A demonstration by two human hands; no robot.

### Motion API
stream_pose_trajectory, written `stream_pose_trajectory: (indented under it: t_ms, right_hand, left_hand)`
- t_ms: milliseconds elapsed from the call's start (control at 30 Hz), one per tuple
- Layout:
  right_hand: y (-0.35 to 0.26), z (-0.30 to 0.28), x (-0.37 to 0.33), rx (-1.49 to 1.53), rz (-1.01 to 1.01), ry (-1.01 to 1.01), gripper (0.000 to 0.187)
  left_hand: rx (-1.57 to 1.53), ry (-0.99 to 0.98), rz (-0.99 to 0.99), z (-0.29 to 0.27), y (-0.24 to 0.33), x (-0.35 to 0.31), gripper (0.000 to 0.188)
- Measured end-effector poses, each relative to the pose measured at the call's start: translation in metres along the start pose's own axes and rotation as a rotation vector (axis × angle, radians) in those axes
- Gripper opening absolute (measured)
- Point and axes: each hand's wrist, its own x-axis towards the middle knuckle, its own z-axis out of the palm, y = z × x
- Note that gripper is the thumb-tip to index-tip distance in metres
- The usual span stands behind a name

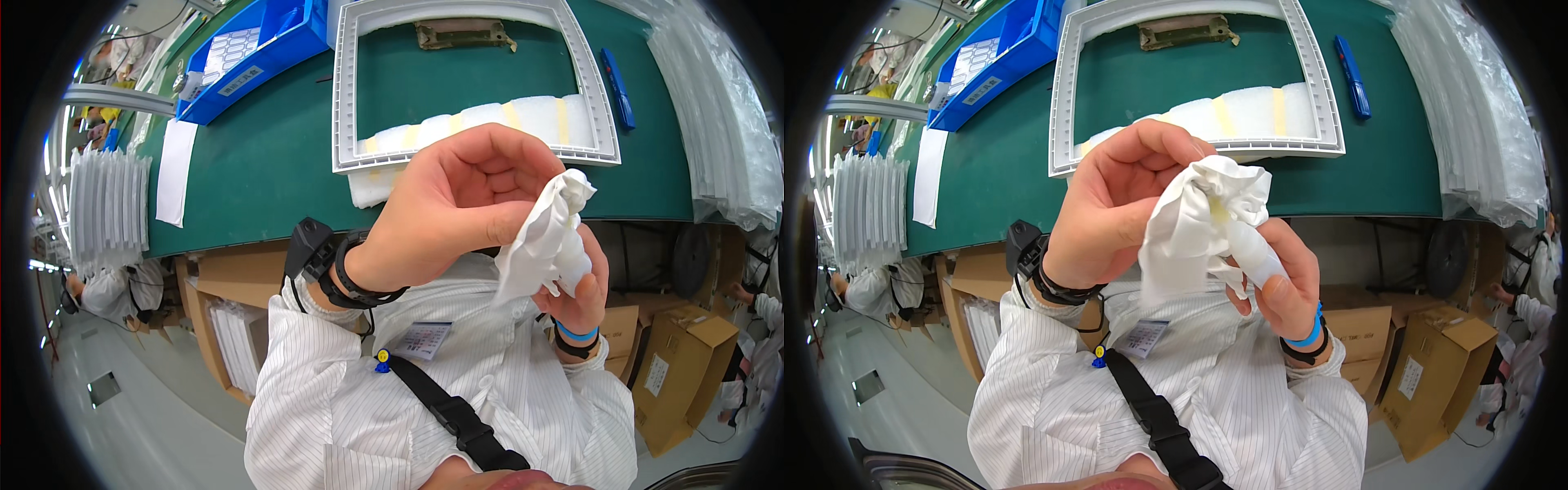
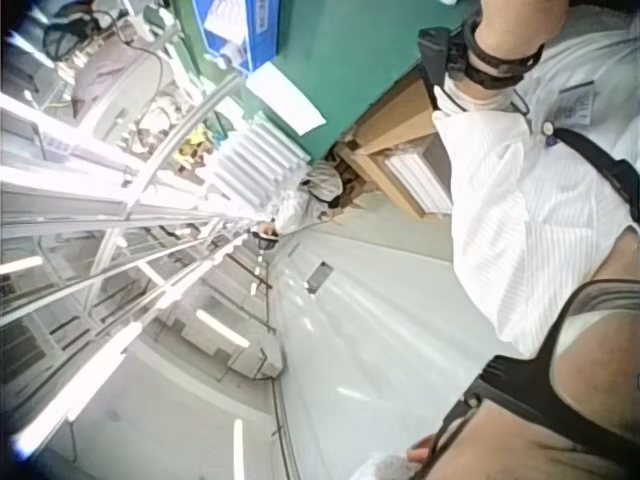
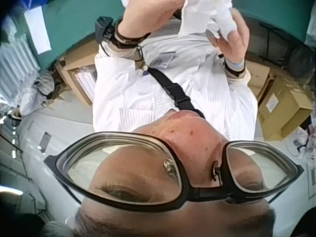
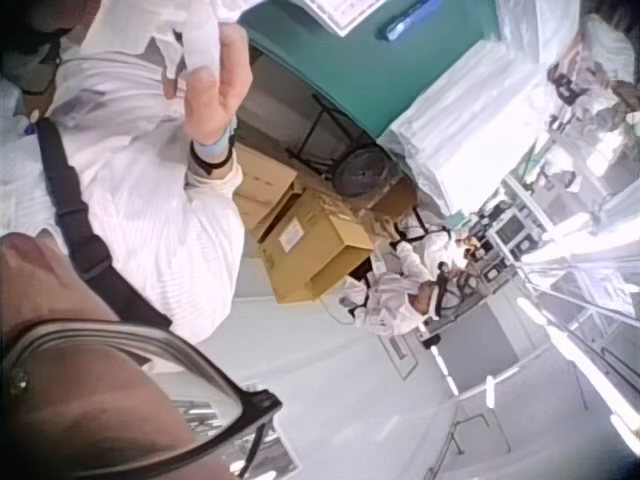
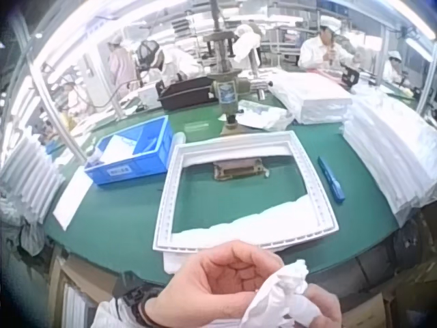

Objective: Applying adhesive to a rectangular frame, cleaning the edges, and preparing it for packaging at a manufacturing station.

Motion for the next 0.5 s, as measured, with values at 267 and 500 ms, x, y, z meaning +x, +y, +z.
stream_pose_trajectory:
  t_ms: [267,500]
  right_hand:
    - [0.000,-0.008,0.002,0.190,0.052,-0.135,0.063]
    - [-0.003,-0.030,-0.002,0.209,-0.076,-0.043,0.064]
  left_hand:
    - [-0.082,0.055,0.060,-0.021,0.008,-0.006,0.037]
    - [0.358,0.310,0.427,-0.056,0.057,-0.022,0.052]
